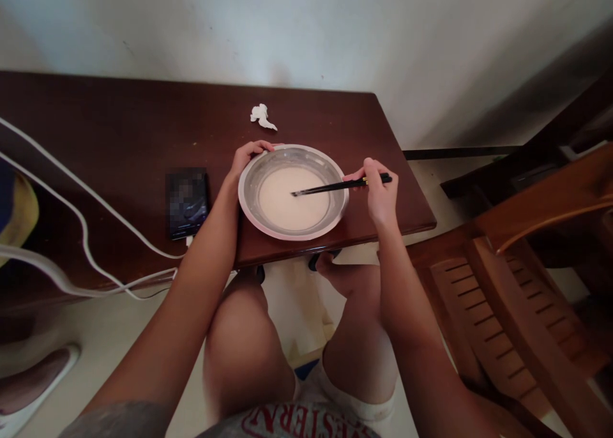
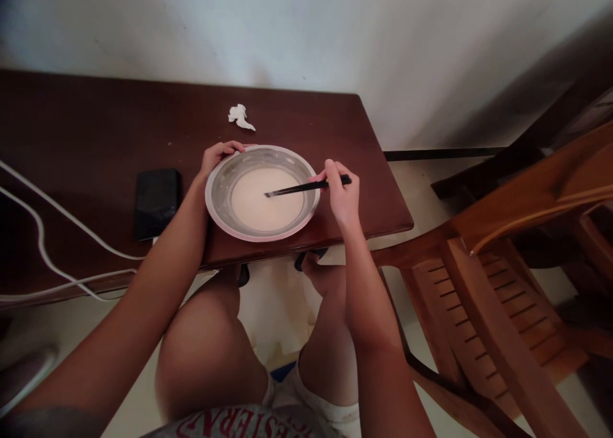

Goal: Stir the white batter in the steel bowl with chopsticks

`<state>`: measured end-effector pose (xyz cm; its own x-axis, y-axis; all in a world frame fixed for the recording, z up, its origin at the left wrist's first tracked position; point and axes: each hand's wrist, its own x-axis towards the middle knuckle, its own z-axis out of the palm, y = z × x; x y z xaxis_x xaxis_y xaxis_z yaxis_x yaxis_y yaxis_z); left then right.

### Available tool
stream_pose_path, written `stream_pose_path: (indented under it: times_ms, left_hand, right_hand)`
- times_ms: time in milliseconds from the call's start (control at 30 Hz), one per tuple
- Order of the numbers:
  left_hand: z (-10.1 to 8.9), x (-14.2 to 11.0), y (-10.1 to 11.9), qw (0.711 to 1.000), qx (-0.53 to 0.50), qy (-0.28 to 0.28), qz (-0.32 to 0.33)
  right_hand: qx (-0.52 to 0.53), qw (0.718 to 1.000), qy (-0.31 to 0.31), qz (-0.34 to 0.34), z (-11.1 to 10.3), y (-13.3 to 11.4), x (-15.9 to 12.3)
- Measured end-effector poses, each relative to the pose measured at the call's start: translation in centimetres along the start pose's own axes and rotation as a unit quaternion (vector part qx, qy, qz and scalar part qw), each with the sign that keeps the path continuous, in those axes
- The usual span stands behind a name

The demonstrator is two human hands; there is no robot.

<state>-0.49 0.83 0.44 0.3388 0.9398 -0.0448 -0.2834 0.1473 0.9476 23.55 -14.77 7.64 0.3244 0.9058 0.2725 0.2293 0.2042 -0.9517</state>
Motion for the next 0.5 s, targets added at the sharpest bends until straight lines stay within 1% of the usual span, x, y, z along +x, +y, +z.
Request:
stream_pose_path:
  times_ms: [33,67,167,200,267,367,400,433,500]
  left_hand:
    - [-0.01,0.01,0.01,1.000,0.001,-0.002,-0.001]
    - [-0.01,0.01,0.02,1.000,-0.003,-0.004,-0.002]
    - [-0.02,-0.01,-0.01,1.000,-0.016,-0.009,0.002]
    - [-0.03,-0.02,-0.03,1.000,-0.016,-0.009,0.004]
    - [-0.06,-0.02,-0.06,1.000,-0.011,-0.006,0.005]
    - [-0.10,-0.01,-0.07,1.000,-0.003,-0.006,0.001]
    - [-0.10,-0.01,-0.07,1.000,-0.004,-0.008,0.000]
    - [-0.09,-0.02,-0.07,1.000,-0.006,-0.010,-0.001]
    - [-0.04,-0.04,-0.05,1.000,-0.013,-0.011,0.000]
  right_hand:
    - [0.007,1.000,0.001,0.005,-0.02,0.03,0.02]
    - [0.012,1.000,-0.010,0.008,0.02,0.02,0.01]
    - [0.000,0.997,-0.075,0.002,0.36,-0.13,-0.14]
    - [-0.008,0.996,-0.087,-0.003,0.46,-0.17,-0.17]
    - [-0.015,0.997,-0.075,-0.007,0.53,-0.15,-0.13]
    - [0.008,1.000,-0.013,0.006,0.37,0.02,0.03]
    - [0.014,1.000,-0.005,0.011,0.34,0.06,0.05]
    - [0.017,1.000,-0.010,0.012,0.34,0.07,0.03]
    - [0.012,0.999,-0.045,0.008,0.44,0.01,-0.08]
